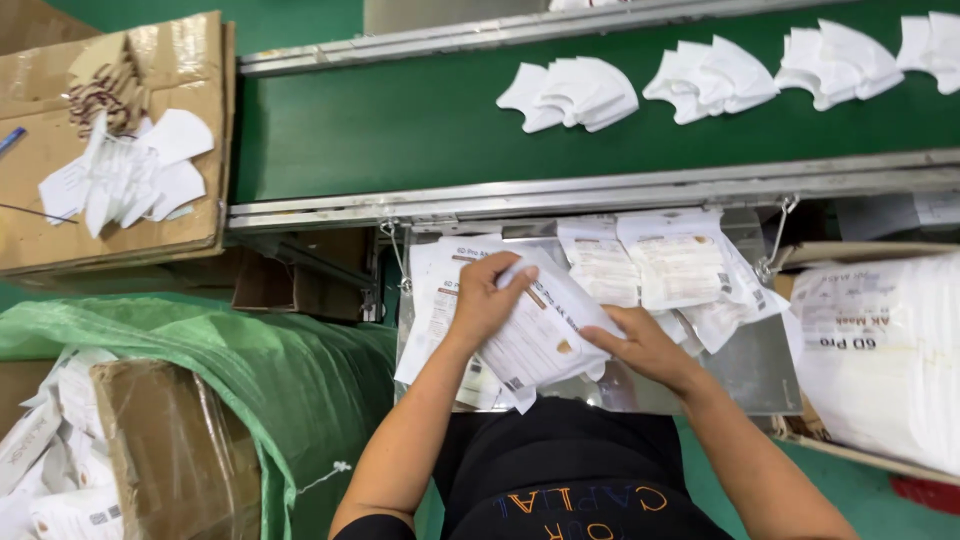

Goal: Packaging white face masks into labeled plastic bags at a factory workstation conveyor belt.

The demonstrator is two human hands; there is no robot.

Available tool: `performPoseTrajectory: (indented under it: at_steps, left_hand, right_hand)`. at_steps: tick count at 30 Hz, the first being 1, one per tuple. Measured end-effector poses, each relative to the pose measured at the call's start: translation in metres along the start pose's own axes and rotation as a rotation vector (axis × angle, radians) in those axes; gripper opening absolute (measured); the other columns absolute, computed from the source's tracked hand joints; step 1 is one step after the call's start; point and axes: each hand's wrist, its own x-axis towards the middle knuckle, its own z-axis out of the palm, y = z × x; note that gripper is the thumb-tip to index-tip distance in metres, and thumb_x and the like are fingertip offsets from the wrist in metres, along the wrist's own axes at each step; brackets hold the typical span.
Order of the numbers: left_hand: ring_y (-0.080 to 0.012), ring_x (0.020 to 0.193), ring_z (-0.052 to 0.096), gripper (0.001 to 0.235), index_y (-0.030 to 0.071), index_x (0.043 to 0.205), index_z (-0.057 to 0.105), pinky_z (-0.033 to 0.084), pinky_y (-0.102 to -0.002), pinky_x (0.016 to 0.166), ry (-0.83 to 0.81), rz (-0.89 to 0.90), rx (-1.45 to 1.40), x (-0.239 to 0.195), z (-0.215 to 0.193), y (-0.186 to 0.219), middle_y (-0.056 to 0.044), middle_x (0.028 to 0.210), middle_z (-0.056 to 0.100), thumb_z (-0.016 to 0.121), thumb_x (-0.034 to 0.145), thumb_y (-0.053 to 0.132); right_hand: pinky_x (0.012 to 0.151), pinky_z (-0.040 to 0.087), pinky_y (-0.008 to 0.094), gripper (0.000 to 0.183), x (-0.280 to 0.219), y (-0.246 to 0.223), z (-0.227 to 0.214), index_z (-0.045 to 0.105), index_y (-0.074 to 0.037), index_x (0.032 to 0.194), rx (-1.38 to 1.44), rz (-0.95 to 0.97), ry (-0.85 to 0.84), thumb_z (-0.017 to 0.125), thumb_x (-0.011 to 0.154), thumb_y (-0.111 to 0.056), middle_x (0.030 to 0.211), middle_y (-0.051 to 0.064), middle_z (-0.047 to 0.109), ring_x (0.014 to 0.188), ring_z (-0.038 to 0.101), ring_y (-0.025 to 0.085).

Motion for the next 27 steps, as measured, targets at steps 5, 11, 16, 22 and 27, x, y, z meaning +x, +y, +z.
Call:
performPoseTrajectory:
  at_steps: [5,11,16,22,27]
  left_hand:
    - [-0.0218,0.095,0.069,0.034,-0.003,0.113,0.069,0.056,-0.036,0.086,0.247,-0.074,-0.256,0.045,-0.026,-0.044,-0.011,0.105,0.072,0.065,0.102,0.029]
    - [-0.0292,0.113,0.061,0.072,-0.004,0.139,0.049,0.051,-0.042,0.097,0.225,-0.330,-0.383,0.082,0.058,-0.061,-0.020,0.127,0.060,0.067,0.097,0.051]
    - [-0.0384,0.123,0.062,0.108,-0.003,0.154,0.037,0.049,-0.045,0.107,-0.067,-0.511,0.253,0.069,0.111,-0.106,-0.028,0.138,0.057,0.062,0.085,0.076]
    - [-0.0434,0.116,0.075,0.108,-0.009,0.146,0.045,0.064,-0.052,0.095,-0.296,-0.823,-0.256,0.044,0.113,-0.072,-0.031,0.130,0.069,0.072,0.079,0.071]
    - [-0.0284,0.104,0.075,0.079,0.015,0.144,0.048,0.066,-0.051,0.077,-0.242,-0.795,-0.570,0.005,0.121,-0.065,-0.013,0.126,0.070,0.076,0.079,0.049]
  right_hand:
    - [0.084,0.054,0.029,0.007,-0.058,0.111,-0.118,0.073,-0.002,0.099,-0.063,-0.007,0.439,0.073,0.097,-0.009,0.095,0.003,0.072,0.092,0.065,0.010]
    - [0.089,0.052,0.037,0.038,-0.042,0.146,-0.194,0.068,0.002,0.123,-0.430,0.023,0.790,0.076,0.109,-0.032,0.114,0.015,0.071,0.101,0.065,0.021]
    - [0.092,0.050,0.049,0.073,-0.011,0.149,-0.172,0.061,0.005,0.137,-0.593,0.277,0.618,0.078,0.098,-0.054,0.120,0.029,0.065,0.112,0.062,0.038]
    - [0.097,0.052,0.041,0.069,-0.031,0.134,-0.143,0.061,0.004,0.132,-0.146,0.405,0.497,0.075,0.091,-0.049,0.125,0.022,0.068,0.115,0.066,0.031]
    - [0.098,0.054,0.036,0.068,-0.061,0.146,-0.104,0.048,0.002,0.143,0.489,0.160,0.588,0.076,0.092,-0.032,0.136,0.017,0.062,0.121,0.063,0.024]
